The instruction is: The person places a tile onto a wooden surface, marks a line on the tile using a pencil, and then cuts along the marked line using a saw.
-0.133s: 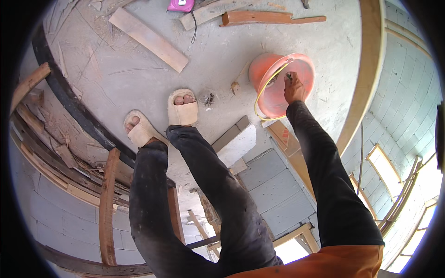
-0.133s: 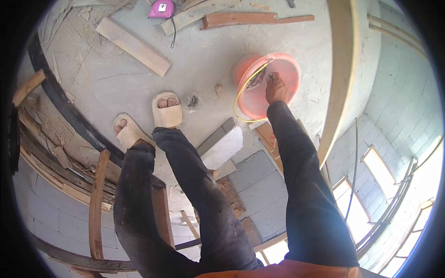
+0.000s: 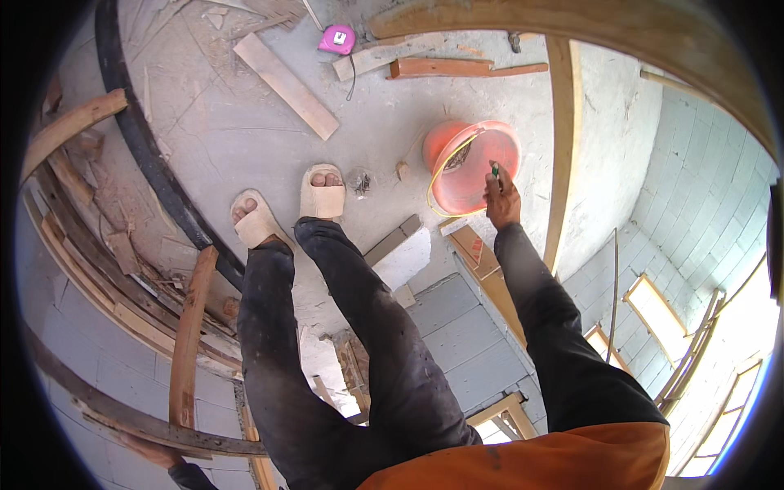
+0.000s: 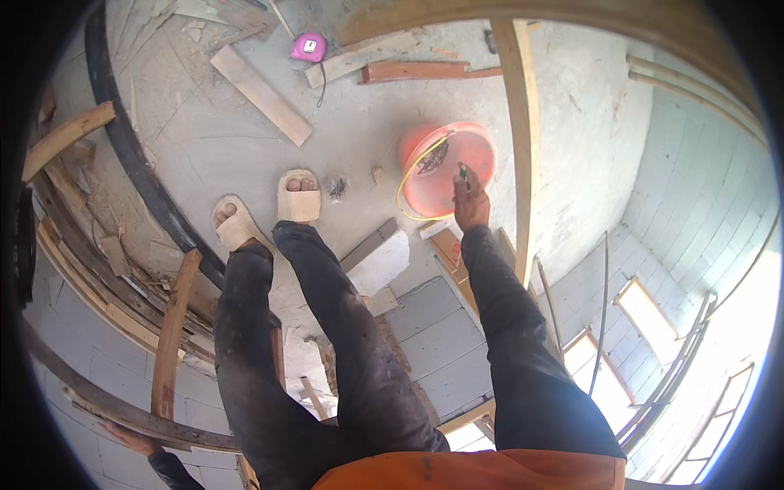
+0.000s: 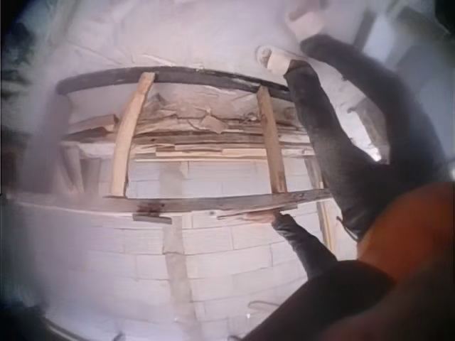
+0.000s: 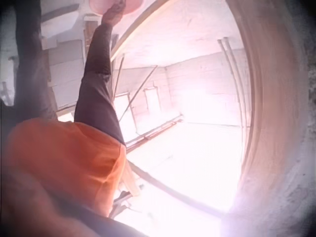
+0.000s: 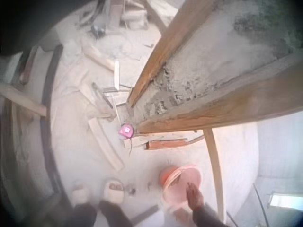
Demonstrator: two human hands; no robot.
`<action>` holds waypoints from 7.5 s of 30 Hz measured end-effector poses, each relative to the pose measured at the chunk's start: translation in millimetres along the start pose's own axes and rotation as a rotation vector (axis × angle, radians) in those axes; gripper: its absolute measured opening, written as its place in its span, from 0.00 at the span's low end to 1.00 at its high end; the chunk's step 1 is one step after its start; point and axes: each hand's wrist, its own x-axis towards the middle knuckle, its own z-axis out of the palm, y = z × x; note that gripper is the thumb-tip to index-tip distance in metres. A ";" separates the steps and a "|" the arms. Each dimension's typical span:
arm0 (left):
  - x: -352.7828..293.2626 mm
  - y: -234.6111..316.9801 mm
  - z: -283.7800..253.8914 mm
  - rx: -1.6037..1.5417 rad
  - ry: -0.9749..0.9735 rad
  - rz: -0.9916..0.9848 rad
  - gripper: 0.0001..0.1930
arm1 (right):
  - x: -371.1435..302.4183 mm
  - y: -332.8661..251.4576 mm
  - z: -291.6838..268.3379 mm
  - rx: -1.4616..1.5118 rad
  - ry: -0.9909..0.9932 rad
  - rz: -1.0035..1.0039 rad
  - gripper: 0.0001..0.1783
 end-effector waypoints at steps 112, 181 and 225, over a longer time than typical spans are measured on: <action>-156.3 169.8 -126.8 -2.252 0.744 -0.690 0.12 | -480.2 -790.6 145.1 -0.602 -1.359 -0.682 0.19; -181.8 -27.7 -50.3 -0.464 -0.139 -0.954 0.15 | -459.8 -781.2 329.1 -1.036 -0.944 -1.456 0.12; -0.2 98.9 18.5 -0.009 0.205 -0.202 0.30 | -428.1 -861.1 276.8 -0.494 -1.933 -0.247 0.36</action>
